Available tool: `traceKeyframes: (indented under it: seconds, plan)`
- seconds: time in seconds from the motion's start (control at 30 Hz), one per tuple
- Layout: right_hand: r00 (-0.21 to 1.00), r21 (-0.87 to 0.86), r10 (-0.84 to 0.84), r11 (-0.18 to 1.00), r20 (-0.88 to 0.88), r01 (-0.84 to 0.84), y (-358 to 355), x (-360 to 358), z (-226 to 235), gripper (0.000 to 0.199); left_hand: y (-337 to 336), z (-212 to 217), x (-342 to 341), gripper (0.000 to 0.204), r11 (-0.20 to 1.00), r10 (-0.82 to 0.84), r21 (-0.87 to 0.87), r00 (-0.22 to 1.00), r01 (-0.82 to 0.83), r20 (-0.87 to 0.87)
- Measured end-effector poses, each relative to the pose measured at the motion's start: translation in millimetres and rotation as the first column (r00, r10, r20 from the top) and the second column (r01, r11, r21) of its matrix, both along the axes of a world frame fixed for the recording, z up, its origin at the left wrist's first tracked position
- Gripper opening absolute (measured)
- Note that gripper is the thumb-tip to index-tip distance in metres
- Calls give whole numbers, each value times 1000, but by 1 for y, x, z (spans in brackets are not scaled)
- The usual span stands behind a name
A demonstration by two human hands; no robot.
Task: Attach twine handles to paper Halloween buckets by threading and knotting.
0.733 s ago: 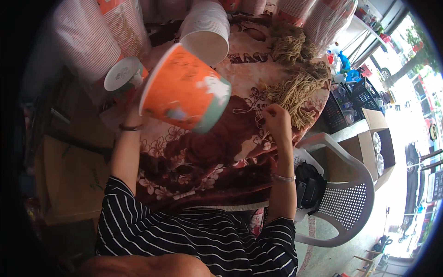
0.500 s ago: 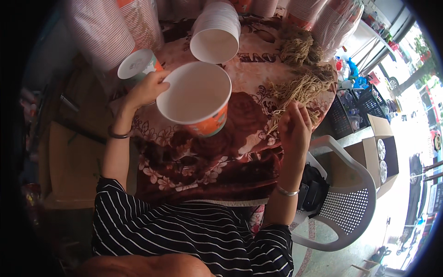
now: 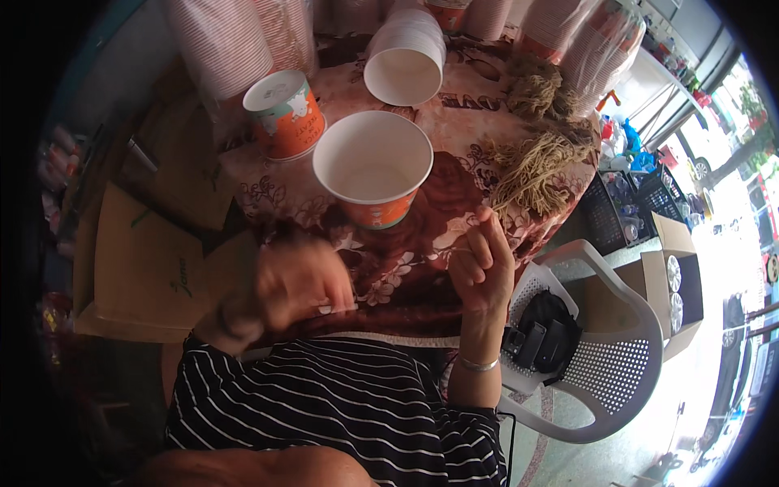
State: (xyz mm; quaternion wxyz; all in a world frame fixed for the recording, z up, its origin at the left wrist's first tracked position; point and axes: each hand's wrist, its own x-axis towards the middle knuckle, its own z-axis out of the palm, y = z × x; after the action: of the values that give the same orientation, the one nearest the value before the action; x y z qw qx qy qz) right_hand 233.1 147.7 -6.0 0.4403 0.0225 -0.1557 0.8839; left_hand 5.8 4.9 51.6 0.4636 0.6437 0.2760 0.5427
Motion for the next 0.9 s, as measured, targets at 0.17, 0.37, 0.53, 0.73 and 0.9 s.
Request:
traceKeyframes:
  seconds: [0.17,0.37,0.53,0.73,0.9]
  plan:
    - [1000,-25,-8,1000,-23,8,-23,-5,18,27,-89,-52,118,25,533,-844,277,523,799,116]
    - [999,47,-46,998,5,46,-35,0,4,28,-89,-63,113,24,634,-738,371,675,679,27]
    - [999,-25,27,999,18,-27,-42,-9,-2,27,-102,-63,119,23,678,-631,458,775,575,-38]
    - [999,4,44,999,32,-44,-47,-16,2,26,-109,-59,116,22,674,-517,550,846,494,-126]
    - [998,-1,53,999,47,-53,-53,-18,4,24,-112,-57,111,22,647,-417,629,890,432,-182]
